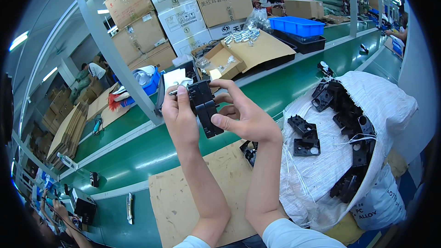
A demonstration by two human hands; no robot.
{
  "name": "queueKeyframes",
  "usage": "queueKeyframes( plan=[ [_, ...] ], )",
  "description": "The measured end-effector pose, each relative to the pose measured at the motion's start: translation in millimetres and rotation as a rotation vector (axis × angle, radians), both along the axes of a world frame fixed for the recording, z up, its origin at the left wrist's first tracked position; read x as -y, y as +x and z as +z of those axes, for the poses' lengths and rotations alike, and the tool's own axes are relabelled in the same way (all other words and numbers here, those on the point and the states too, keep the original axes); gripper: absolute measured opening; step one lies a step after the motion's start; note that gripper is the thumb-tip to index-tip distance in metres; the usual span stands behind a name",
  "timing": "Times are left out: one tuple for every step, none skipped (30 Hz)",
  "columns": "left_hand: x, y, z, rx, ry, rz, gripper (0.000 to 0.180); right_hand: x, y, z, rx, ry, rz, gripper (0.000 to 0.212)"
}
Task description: Assembling plastic and electronic components at an industrial workstation.
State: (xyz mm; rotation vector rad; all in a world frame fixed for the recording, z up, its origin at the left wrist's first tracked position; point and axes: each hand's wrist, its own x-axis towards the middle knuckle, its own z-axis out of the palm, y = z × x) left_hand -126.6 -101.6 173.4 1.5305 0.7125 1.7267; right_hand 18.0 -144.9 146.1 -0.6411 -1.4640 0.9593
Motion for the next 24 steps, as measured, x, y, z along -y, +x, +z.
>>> queueKeyframes(
  plan=[
    [2,1,1,0.001,0.000,-0.004,0.025,0,1,0,0.001,0.000,-0.004,0.076],
    [4,2,4,0.017,-0.022,-0.076,0.026,1,1,1,-0.017,-0.007,-0.058,0.078],
    [5,2,5,0.032,-0.043,-0.150,0.030,1,1,3,-0.035,-0.013,-0.113,0.081],
    [4,2,4,0.032,-0.042,-0.153,0.030,1,-1,4,-0.035,-0.012,-0.116,0.081],
    [2,2,2,-0.006,-0.021,-0.181,0.037,1,-3,7,-0.011,0.000,-0.245,0.081],
    [0,2,0,-0.045,0.001,-0.211,0.047,0,-6,9,0.013,0.012,-0.374,0.081],
    [-3,-1,-2,-0.045,0.004,-0.212,0.047,-3,-10,12,0.012,0.015,-0.375,0.081],
    [-7,-7,-5,-0.190,0.030,-0.234,0.055,-7,-15,13,0.048,0.042,-0.476,0.080],
    [-13,-12,-9,-0.334,0.058,-0.255,0.063,-10,-17,14,0.084,0.069,-0.577,0.079],
    [-16,-11,-9,-0.307,0.017,-0.297,0.071,-11,-15,14,0.087,0.071,-0.589,0.079],
    [-16,-10,-9,-0.305,0.021,-0.308,0.071,-12,-13,13,0.066,0.070,-0.622,0.077],
    [-14,-10,-8,-0.338,0.037,-0.322,0.072,-13,-11,12,0.045,0.069,-0.654,0.075],
    [-13,-8,-6,-0.371,0.054,-0.333,0.072,-14,-9,11,0.046,0.071,-0.663,0.075],
    [-16,-6,-8,-0.340,0.048,-0.337,0.069,-15,-8,10,0.010,0.083,-0.681,0.075],
    [-16,-4,-8,-0.338,0.051,-0.347,0.069,-16,-8,8,-0.026,0.096,-0.699,0.075],
    [-14,-2,-8,-0.314,0.072,-0.324,0.066,-17,-9,7,-0.024,0.097,-0.705,0.075],
    [-13,-1,-8,-0.290,0.093,-0.302,0.063,-18,-12,5,-0.043,0.157,-0.717,0.068],
    [-14,2,-10,-0.287,0.093,-0.308,0.063,-19,-12,3,-0.061,0.216,-0.730,0.063],
    [-13,0,-9,-0.292,0.172,-0.250,0.059,-24,-12,1,-0.063,0.223,-0.727,0.063],
    [-13,0,-9,-0.294,0.247,-0.196,0.056,-32,-10,-4,-0.184,0.281,-0.715,0.059],
    [-12,-2,-8,-0.293,0.249,-0.198,0.056,-36,-8,-7,-0.305,0.340,-0.700,0.060],
    [-12,-4,-8,-0.383,0.287,-0.215,0.053,-36,-7,-8,-0.302,0.339,-0.704,0.060],
    [-12,-5,-7,-0.473,0.324,-0.231,0.051,-34,-4,-8,-0.376,0.280,-0.666,0.056],
    [-8,-5,-5,-0.537,0.267,-0.271,0.048,-32,-2,-8,-0.450,0.220,-0.627,0.057]
  ],
)
